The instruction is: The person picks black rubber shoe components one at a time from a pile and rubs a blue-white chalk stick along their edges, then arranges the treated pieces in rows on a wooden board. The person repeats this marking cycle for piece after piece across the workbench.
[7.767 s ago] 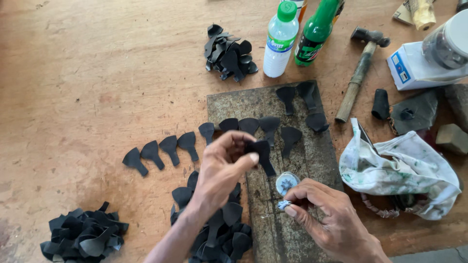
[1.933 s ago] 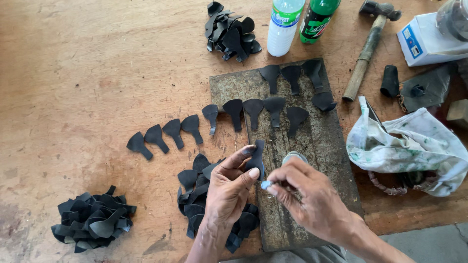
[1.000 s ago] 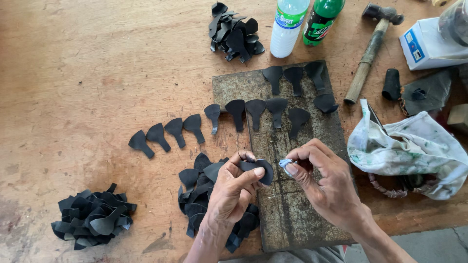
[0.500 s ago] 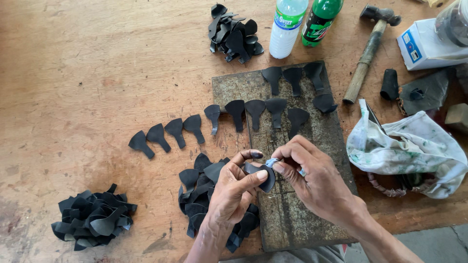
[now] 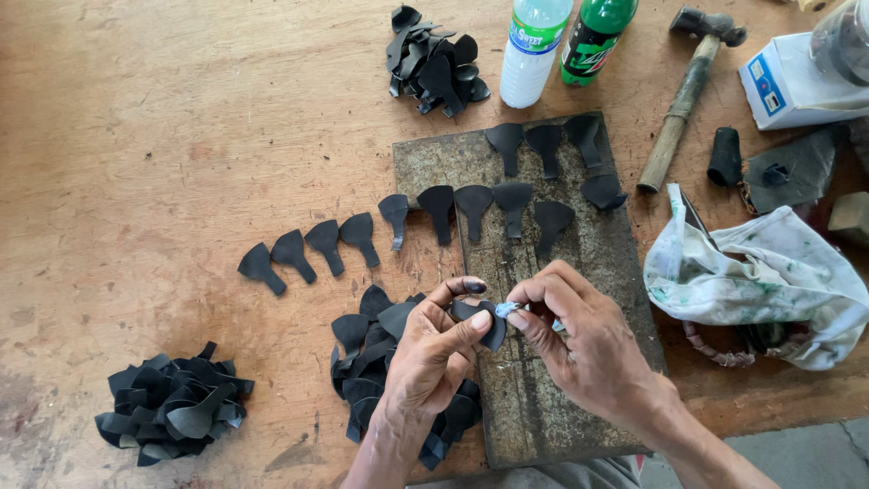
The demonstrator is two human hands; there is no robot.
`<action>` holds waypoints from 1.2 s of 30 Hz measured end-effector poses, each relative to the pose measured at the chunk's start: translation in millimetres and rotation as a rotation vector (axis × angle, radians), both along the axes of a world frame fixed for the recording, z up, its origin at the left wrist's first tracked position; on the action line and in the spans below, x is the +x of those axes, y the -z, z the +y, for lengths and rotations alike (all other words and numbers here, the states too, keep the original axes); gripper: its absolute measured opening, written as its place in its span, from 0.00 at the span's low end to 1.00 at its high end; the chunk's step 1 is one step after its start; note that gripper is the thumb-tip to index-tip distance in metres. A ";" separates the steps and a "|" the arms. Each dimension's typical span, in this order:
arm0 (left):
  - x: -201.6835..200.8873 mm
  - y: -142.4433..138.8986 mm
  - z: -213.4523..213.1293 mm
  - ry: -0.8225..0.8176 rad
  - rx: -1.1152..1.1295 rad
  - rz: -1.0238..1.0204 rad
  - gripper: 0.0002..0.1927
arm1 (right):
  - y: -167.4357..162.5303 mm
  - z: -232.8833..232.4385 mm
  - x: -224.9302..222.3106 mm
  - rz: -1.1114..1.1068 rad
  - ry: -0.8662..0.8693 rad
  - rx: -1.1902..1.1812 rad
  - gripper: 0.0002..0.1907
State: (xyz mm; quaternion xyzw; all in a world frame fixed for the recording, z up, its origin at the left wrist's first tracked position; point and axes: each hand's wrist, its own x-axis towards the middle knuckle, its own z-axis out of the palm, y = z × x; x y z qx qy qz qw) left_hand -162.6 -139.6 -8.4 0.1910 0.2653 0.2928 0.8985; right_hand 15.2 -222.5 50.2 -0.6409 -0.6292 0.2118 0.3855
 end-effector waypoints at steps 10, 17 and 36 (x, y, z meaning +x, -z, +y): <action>5.2 9.6 0.1 -0.122 -0.132 0.003 0.22 | 24.5 -15.8 -21.2 0.006 0.028 0.068 0.07; 5.5 13.0 -1.8 -0.129 -0.100 -0.050 0.21 | 26.9 -9.0 -12.7 -0.026 0.131 0.150 0.06; 1.0 -1.5 -2.2 0.002 -0.045 0.003 0.30 | -12.2 6.0 6.4 0.045 0.015 0.013 0.05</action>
